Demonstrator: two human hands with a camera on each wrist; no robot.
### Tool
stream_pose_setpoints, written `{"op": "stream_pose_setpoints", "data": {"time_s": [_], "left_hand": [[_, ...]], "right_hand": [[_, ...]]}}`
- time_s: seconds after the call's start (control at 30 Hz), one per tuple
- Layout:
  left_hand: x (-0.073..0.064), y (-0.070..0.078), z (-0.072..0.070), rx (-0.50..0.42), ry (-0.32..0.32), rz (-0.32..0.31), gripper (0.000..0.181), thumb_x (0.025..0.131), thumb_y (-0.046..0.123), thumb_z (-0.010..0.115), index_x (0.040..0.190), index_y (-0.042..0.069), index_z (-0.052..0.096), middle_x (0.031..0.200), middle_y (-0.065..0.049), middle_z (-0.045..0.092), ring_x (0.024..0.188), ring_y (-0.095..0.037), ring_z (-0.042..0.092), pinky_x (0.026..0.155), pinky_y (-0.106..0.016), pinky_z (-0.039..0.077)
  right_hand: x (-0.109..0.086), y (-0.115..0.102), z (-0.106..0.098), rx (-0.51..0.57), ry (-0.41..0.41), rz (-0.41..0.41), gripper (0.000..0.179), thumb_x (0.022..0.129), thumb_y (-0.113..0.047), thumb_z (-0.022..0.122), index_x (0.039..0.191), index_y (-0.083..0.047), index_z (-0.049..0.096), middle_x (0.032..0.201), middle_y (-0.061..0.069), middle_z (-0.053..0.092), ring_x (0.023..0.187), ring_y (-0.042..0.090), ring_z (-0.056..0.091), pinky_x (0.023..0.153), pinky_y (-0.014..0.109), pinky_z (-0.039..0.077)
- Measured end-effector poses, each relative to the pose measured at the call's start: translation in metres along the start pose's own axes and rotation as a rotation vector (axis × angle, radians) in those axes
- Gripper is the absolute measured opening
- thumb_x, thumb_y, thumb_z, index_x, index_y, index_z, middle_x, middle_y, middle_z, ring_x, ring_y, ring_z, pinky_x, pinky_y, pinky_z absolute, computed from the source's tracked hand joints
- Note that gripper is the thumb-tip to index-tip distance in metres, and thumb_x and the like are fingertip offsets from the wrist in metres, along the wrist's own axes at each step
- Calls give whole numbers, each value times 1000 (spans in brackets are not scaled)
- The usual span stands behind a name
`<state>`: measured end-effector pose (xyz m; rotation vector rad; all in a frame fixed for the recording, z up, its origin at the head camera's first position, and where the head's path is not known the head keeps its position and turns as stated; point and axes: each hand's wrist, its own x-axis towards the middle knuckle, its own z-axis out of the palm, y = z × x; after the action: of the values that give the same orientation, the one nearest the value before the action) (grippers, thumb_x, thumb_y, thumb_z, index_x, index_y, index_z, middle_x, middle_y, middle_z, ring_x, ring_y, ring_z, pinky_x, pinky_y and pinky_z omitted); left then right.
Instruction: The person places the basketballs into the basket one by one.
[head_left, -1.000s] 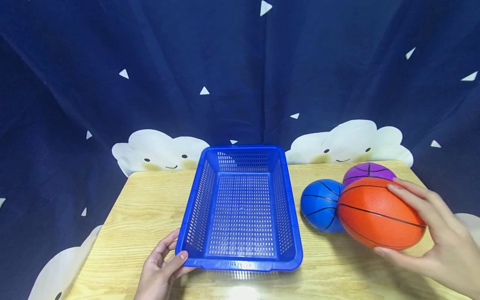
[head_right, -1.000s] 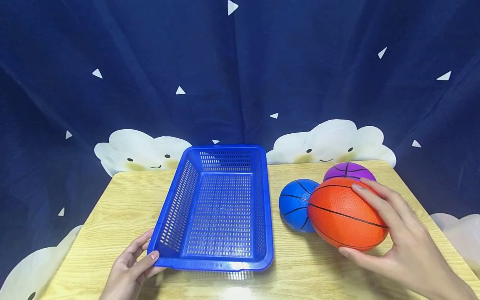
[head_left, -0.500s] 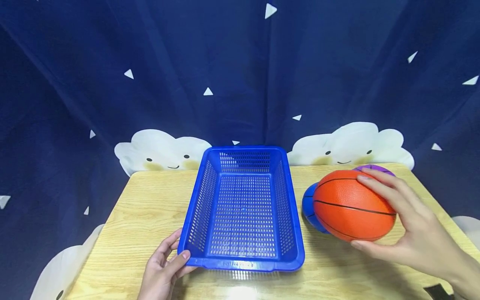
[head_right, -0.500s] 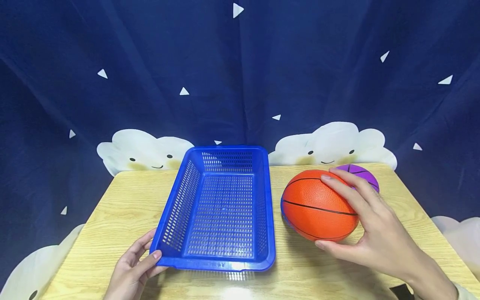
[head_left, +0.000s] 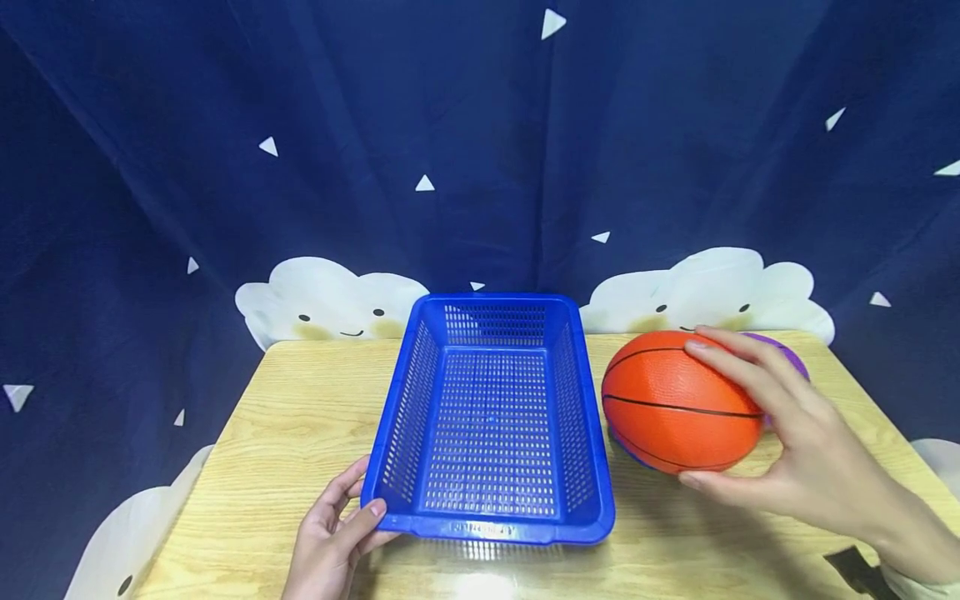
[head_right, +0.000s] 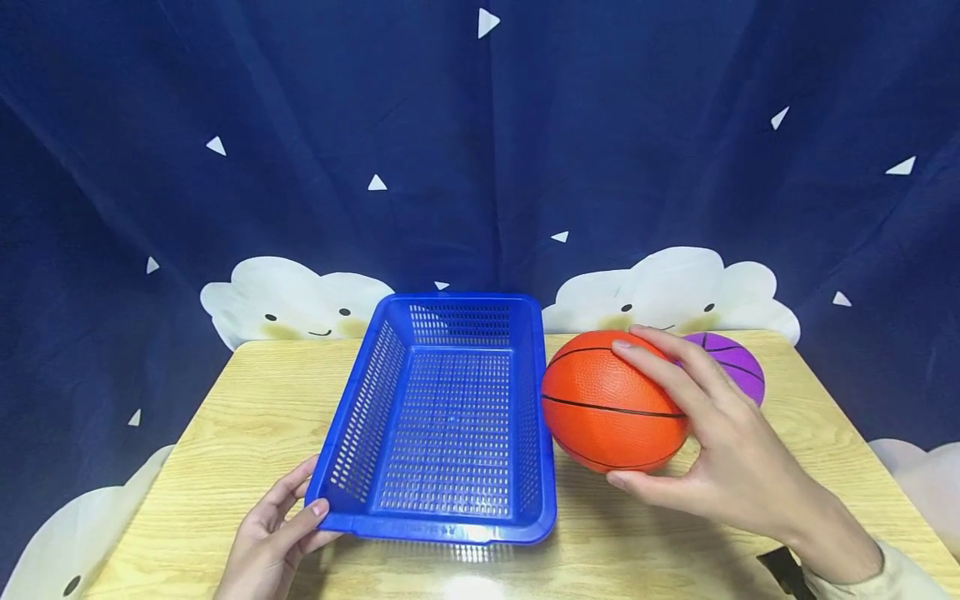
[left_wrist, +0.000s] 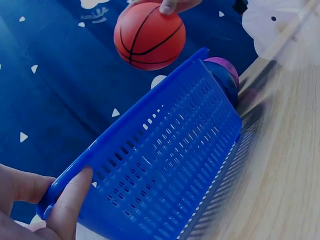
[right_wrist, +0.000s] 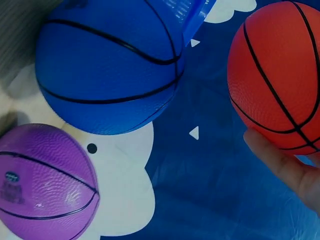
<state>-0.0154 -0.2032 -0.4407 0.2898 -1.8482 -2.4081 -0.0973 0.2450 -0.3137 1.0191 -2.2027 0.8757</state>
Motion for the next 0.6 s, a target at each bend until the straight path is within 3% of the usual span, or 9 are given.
{"op": "stream_pose_setpoints", "data": {"time_s": [0.13, 0.27, 0.43, 0.6], "left_hand": [[-1, 0, 1, -12, 15, -6, 65, 98, -14, 63, 157, -19, 36, 123, -18, 50, 101, -24, 76, 89, -45, 70], [-1, 0, 1, -24, 16, -3, 63, 98, -14, 63, 156, -17, 39, 123, -18, 51, 101, -24, 75, 89, -45, 70], [-2, 0, 1, -41, 13, 7, 61, 98, -14, 63, 156, -16, 42, 123, -18, 52, 100, -25, 76, 88, -45, 70], [-2, 0, 3, -53, 9, 17, 61, 98, -15, 62, 156, -16, 42, 122, -18, 51, 99, -26, 76, 88, -46, 70]], "right_hand": [[7, 1, 3, 22, -28, -19, 101, 82, -70, 86, 148, 2, 63, 151, 24, 56, 139, 15, 52, 92, 7, 57], [13, 1, 8, 64, -51, -40, 100, 81, -65, 90, 149, 3, 61, 154, 25, 53, 139, 14, 54, 90, 10, 59], [21, 0, 13, 117, -75, -61, 99, 82, -60, 92, 151, 4, 59, 156, 27, 50, 139, 16, 55, 95, 13, 59], [29, -1, 18, 79, -80, -76, 99, 83, -65, 88, 151, 1, 60, 156, 24, 51, 141, 19, 53, 109, 9, 48]]}}
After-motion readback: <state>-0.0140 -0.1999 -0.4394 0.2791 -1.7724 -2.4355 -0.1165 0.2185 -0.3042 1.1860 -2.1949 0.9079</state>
